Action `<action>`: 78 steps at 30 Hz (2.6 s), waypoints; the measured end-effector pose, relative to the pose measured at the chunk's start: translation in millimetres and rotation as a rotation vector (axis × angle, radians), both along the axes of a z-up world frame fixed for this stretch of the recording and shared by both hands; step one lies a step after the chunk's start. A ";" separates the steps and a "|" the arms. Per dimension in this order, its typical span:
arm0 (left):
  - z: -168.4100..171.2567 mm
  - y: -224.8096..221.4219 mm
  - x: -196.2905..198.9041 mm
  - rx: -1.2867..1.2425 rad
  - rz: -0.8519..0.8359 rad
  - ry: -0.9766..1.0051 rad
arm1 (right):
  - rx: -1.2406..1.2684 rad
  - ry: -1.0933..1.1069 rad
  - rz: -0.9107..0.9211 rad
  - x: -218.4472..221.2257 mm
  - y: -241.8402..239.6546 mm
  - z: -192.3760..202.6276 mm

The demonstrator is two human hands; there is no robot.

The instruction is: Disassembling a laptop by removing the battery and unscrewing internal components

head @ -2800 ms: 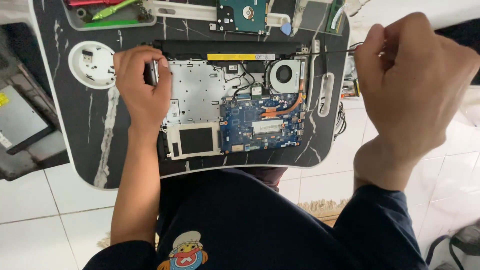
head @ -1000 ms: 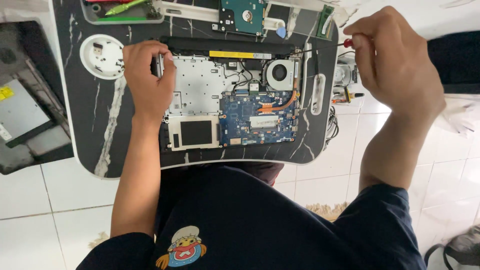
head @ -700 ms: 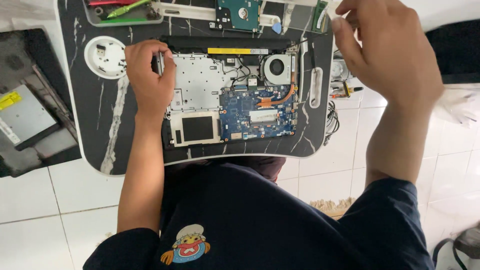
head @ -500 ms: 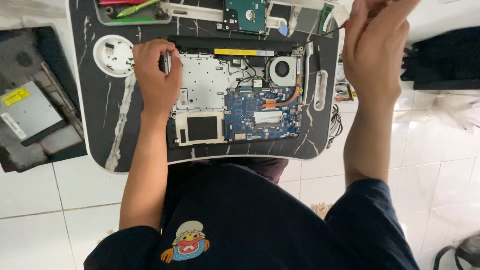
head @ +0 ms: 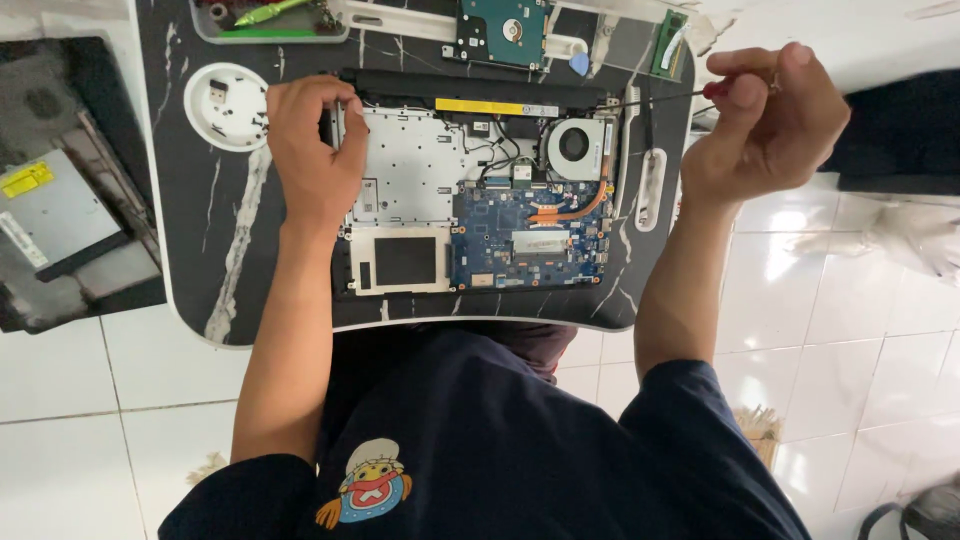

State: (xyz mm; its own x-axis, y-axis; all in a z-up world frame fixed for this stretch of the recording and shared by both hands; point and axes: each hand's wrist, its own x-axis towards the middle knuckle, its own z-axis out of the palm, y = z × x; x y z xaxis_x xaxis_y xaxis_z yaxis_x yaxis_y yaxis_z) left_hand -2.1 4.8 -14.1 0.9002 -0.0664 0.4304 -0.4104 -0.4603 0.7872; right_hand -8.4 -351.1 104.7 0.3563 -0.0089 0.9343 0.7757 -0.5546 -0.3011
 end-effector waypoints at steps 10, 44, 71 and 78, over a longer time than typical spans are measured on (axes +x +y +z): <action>7.6 -1.1 0.9 0.004 -0.003 0.017 | -0.082 -0.039 0.047 12.6 -13.8 14.0; 3.4 -1.8 -1.1 -0.004 0.020 -0.001 | 0.035 0.183 0.101 -19.6 -9.9 29.5; 0.1 -1.2 -0.7 -0.009 0.011 0.028 | -0.004 0.301 0.061 -23.7 6.5 42.6; 1.4 -1.2 1.3 -0.021 0.019 0.029 | 0.040 0.214 -0.033 -18.4 21.5 40.8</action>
